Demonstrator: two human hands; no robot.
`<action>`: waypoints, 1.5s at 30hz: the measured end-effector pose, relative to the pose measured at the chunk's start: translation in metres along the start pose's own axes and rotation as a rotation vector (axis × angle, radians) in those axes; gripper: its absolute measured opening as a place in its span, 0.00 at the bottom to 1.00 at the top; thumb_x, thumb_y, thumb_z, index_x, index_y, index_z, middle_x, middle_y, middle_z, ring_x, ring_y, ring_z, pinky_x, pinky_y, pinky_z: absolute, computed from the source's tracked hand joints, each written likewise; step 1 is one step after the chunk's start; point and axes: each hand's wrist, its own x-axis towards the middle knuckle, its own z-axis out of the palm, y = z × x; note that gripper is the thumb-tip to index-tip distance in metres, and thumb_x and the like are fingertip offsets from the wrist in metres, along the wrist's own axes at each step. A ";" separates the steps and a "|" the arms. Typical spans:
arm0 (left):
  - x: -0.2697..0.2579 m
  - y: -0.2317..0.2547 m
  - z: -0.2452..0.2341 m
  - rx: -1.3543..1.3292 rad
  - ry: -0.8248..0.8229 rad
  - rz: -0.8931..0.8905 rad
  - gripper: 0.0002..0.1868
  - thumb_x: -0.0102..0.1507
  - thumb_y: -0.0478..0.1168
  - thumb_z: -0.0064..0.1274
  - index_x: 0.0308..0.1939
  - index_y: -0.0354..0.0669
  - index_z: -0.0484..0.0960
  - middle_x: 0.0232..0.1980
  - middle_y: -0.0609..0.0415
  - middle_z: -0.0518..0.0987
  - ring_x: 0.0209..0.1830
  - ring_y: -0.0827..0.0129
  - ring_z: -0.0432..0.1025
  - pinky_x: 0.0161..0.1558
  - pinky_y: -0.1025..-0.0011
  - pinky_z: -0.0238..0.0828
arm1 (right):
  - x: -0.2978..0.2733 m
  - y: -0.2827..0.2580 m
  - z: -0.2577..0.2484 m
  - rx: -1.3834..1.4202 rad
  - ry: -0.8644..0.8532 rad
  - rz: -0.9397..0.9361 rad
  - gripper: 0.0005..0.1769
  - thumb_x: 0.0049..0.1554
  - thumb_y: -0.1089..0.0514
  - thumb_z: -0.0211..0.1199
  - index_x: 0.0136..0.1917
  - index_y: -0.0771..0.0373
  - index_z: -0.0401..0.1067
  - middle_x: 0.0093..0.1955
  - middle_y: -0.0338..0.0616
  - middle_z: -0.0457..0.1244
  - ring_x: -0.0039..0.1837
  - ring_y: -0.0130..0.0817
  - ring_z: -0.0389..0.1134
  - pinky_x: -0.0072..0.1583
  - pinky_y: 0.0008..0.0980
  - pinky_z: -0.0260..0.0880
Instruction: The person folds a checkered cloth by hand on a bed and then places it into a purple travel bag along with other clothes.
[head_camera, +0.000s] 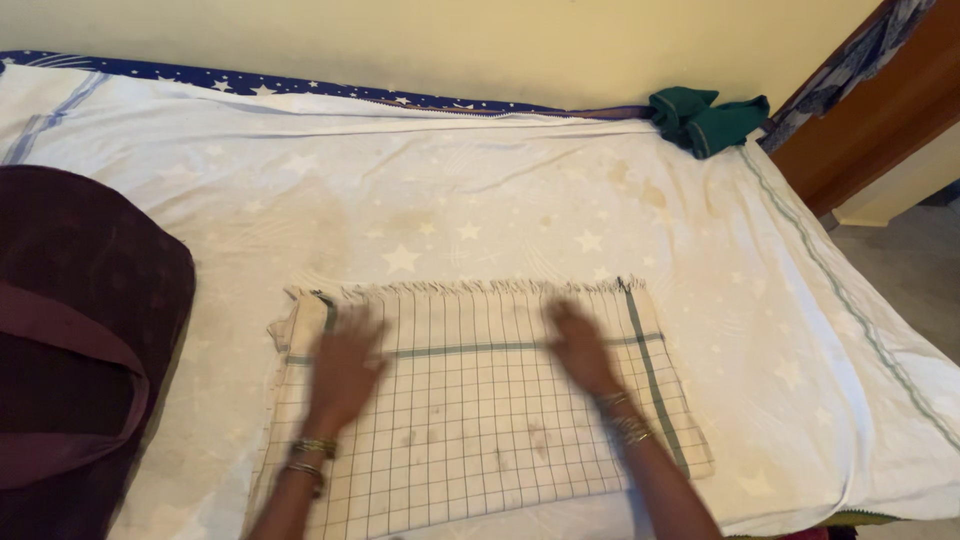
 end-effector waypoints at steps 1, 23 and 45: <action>0.003 -0.024 -0.009 0.046 0.013 -0.076 0.34 0.64 0.58 0.48 0.74 0.63 0.64 0.82 0.59 0.50 0.82 0.59 0.42 0.76 0.53 0.37 | 0.005 0.042 -0.013 -0.121 0.100 0.017 0.35 0.58 0.52 0.62 0.77 0.58 0.60 0.82 0.50 0.49 0.83 0.45 0.45 0.78 0.44 0.40; -0.092 0.098 0.039 -0.043 0.122 -0.032 0.35 0.68 0.59 0.42 0.75 0.46 0.62 0.82 0.52 0.50 0.82 0.54 0.39 0.75 0.49 0.37 | -0.069 -0.116 0.115 -0.067 0.100 -0.238 0.29 0.59 0.58 0.58 0.74 0.59 0.66 0.78 0.48 0.58 0.82 0.46 0.57 0.81 0.42 0.56; -0.248 -0.048 -0.007 0.219 0.303 -0.102 0.34 0.67 0.55 0.42 0.77 0.52 0.63 0.84 0.58 0.54 0.83 0.59 0.47 0.74 0.52 0.44 | -0.274 0.051 -0.037 -0.392 0.098 0.445 0.43 0.63 0.30 0.40 0.83 0.50 0.43 0.87 0.46 0.32 0.86 0.46 0.31 0.79 0.51 0.34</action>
